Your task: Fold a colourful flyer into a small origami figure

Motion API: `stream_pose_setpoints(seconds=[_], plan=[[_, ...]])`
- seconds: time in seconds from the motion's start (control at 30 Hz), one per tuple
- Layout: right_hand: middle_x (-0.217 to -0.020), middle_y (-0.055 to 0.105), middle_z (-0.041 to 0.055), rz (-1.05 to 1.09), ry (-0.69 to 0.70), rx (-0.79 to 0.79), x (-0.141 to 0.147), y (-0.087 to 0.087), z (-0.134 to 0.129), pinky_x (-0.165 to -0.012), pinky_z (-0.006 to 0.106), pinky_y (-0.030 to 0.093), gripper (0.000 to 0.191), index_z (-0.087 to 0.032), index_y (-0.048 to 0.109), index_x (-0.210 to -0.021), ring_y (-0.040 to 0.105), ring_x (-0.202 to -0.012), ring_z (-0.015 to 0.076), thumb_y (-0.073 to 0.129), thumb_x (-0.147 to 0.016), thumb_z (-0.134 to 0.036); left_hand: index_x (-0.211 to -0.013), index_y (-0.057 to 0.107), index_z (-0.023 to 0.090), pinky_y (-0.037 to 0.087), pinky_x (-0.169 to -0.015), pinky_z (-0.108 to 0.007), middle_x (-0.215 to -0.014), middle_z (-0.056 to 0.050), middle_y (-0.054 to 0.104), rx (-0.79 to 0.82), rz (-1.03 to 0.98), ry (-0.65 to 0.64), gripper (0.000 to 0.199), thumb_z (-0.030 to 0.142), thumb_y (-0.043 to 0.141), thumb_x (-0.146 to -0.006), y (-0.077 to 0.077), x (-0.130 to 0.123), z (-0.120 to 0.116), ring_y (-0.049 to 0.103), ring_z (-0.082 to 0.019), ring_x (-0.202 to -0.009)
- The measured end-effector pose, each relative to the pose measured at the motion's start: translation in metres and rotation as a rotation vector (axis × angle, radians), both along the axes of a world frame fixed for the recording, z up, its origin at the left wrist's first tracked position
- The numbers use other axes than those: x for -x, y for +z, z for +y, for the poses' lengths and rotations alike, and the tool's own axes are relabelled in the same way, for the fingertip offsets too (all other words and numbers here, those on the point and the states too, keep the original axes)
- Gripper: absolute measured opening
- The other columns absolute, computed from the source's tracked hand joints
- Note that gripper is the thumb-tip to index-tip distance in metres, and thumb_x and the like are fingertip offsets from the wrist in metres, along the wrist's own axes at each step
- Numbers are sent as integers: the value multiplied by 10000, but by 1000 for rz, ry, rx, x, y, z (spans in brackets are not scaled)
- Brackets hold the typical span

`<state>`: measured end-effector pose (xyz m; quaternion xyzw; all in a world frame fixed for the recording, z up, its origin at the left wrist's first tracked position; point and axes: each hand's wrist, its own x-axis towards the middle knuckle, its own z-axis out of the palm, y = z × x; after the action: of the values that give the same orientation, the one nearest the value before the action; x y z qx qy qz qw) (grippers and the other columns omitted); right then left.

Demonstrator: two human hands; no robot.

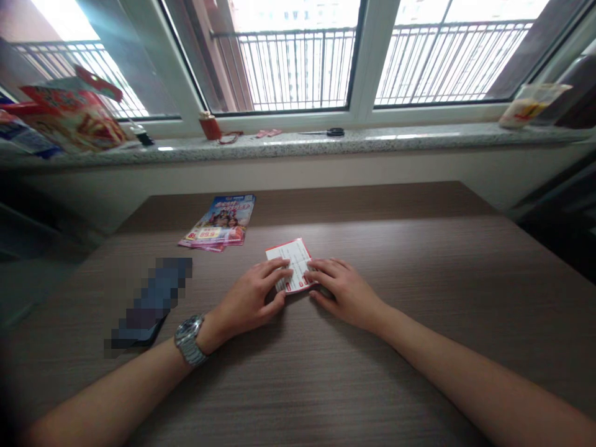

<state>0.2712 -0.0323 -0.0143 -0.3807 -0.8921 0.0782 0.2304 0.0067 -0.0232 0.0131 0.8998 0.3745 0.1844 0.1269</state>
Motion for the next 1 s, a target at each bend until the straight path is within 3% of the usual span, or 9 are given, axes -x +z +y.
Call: stream_pose_setpoints(seconds=[0.2, 0.43, 0.6, 0.7, 0.8, 1.0], plan=[[-1429, 594, 120, 18, -1, -5, 0, -1, 1, -1107, 524, 429, 386, -254, 598, -1343, 543, -1328, 287, 616, -959, -286, -1326, 591, 203, 403, -1167, -495, -1474, -135, 527, -5, -11, -16, 461, 386, 659, -909, -3, 1, 0, 491, -310, -1372], [-1412, 602, 125, 42, 11, -5, 1, 3, 0, -1087, 524, 446, 388, -259, 601, -1328, 543, -1321, 300, 639, -948, -326, -1299, 617, 196, 406, -1171, -441, -1460, -116, 554, 14, -19, -10, 327, 285, 530, -996, -3, 1, 2, 515, -261, -1360], [-1371, 637, 113, 69, 17, -11, -1, 1, 3, -1074, 507, 453, 291, -250, 625, -1261, 581, -1280, 280, 595, -973, -223, -1294, 627, 208, 392, -1183, -417, -1445, -94, 572, 44, -28, -73, 322, 251, 435, -1040, -3, 1, 2, 512, -231, -1365], [-1324, 667, 105, 105, 29, 11, -2, -1, 4, -1055, 503, 467, 252, -240, 642, -1210, 606, -1239, 276, 587, -970, -185, -1322, 612, 225, 414, -1162, -439, -1448, -103, 559, 51, -38, -98, 339, 348, 506, -1024, -1, 1, 0, 506, -255, -1364], [-1288, 683, 103, 135, 30, 33, -2, 0, 4, -1021, 489, 492, 230, -238, 657, -1175, 624, -1203, 271, 589, -965, -172, -1333, 605, 229, 440, -1127, -471, -1448, -126, 534, 38, -36, -96, 496, 501, 659, -922, 0, 1, -1, 510, -299, -1335], [-1208, 709, 94, 179, 22, 47, -3, 2, 4, -971, 462, 519, 186, -243, 665, -1130, 653, -1140, 264, 589, -970, -185, -1286, 627, 245, 475, -1044, -461, -1282, -102, 599, -10, 5, -39, 416, 405, 688, -907, 2, 0, -1, 558, -286, -1190]])
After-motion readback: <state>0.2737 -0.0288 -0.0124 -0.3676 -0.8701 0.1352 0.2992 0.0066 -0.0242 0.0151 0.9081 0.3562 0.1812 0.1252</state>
